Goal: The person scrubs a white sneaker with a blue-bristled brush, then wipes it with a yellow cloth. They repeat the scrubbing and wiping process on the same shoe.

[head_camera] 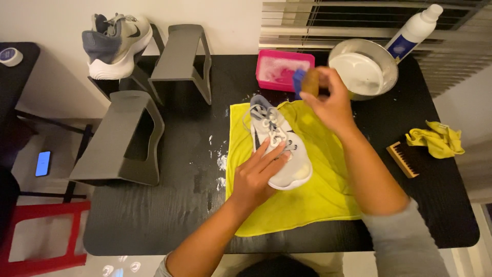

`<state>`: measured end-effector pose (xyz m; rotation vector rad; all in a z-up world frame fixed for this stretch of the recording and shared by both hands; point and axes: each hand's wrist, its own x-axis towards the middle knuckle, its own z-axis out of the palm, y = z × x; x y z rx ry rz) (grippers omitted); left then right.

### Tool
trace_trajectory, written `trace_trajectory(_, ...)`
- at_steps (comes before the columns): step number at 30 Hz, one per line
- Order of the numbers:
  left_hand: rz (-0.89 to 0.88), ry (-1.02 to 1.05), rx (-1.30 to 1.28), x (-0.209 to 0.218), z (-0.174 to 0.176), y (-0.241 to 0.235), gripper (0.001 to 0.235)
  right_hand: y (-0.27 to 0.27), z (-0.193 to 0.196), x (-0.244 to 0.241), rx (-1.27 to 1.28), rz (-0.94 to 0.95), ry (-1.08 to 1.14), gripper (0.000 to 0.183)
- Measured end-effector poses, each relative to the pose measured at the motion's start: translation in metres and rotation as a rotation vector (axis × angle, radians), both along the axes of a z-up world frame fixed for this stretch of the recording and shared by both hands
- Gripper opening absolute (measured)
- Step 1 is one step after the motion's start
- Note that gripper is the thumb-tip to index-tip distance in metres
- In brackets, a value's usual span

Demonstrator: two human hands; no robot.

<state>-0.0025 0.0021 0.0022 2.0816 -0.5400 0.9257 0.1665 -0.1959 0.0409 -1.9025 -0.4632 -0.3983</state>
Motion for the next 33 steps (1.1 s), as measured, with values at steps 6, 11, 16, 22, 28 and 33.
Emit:
trace_trajectory(6,0.067,-0.234,-0.062,0.005,0.013,0.005,0.016,-0.037,-0.018,-0.066,0.301,0.112,0.372,0.052)
trace_trajectory(11,0.266,-0.159,0.130,0.005,0.012,0.005,0.041,-0.054,-0.062,-0.073,0.630,0.206,0.501,0.049)
trace_trajectory(16,0.148,-0.133,0.220,0.016,0.003,0.000,0.058,-0.061,-0.065,-0.077,0.894,0.297,0.568,0.037)
trace_trajectory(22,-0.067,-0.136,0.191,0.027,0.016,-0.008,0.051,-0.055,-0.059,-0.075,1.061,0.285,0.604,0.072)
trace_trajectory(28,0.067,-0.140,0.328,0.044,0.022,-0.014,0.043,-0.051,-0.045,-0.082,1.039,0.246,0.683,0.081)
trace_trajectory(33,0.044,-0.021,0.361,0.048,0.010,-0.022,0.041,-0.040,-0.012,-0.091,1.100,0.148,0.723,0.075)
